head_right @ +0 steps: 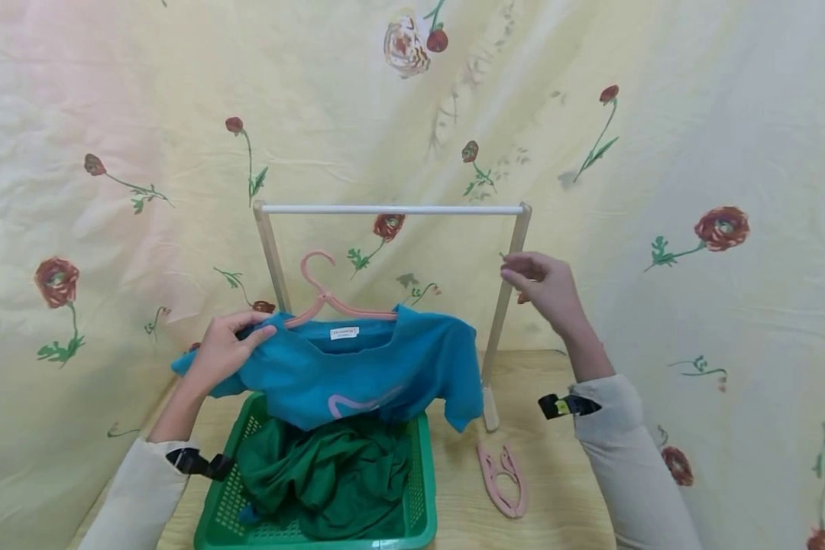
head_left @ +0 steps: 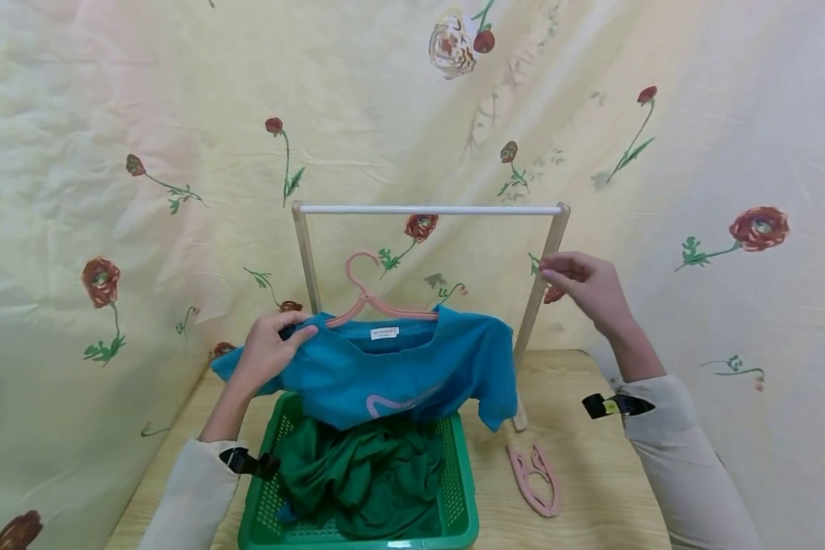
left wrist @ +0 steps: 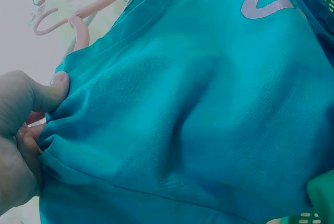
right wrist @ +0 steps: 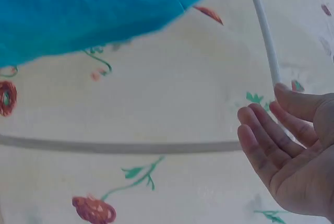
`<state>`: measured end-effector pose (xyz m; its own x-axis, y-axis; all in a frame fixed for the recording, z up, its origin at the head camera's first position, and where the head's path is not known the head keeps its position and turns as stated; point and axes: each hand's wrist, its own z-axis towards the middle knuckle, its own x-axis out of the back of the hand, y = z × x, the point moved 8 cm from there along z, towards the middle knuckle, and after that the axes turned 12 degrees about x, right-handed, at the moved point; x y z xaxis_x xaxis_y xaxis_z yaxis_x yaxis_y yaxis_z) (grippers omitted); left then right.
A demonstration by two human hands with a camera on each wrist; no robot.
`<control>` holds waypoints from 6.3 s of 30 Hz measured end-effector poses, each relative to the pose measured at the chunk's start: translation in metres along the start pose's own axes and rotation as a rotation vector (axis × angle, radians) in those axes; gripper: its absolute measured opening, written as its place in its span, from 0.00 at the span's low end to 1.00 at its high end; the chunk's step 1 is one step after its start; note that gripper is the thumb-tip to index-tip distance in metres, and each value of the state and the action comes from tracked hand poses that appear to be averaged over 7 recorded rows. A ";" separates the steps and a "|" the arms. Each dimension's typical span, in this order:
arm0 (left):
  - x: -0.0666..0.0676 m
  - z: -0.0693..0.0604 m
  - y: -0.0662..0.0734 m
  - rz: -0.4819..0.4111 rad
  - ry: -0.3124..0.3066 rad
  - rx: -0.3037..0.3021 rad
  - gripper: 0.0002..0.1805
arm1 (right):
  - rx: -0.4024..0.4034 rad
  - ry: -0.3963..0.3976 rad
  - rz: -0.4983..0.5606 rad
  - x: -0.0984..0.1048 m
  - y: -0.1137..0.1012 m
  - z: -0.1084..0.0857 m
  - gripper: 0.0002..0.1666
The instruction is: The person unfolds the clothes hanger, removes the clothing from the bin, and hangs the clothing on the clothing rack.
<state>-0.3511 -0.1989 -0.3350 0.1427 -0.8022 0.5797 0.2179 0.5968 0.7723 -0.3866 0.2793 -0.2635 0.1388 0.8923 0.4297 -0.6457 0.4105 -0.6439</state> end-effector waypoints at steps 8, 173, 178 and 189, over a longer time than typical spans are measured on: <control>-0.003 -0.002 -0.007 0.002 -0.002 0.018 0.14 | -0.112 0.069 -0.035 0.033 0.027 0.012 0.27; 0.124 0.012 0.091 -0.376 0.664 0.027 0.18 | -0.249 -0.133 0.196 0.000 0.090 0.026 0.30; 0.110 0.016 0.084 -0.299 0.544 0.035 0.19 | -0.240 -0.129 0.201 0.000 0.090 0.026 0.29; 0.088 0.026 0.064 -0.263 0.371 0.077 0.21 | -0.235 -0.116 0.195 0.000 0.087 0.026 0.28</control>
<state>-0.3495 -0.2308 -0.2280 0.4313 -0.8697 0.2402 0.2223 0.3605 0.9059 -0.4620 0.3101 -0.3034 -0.0659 0.9363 0.3450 -0.4589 0.2785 -0.8437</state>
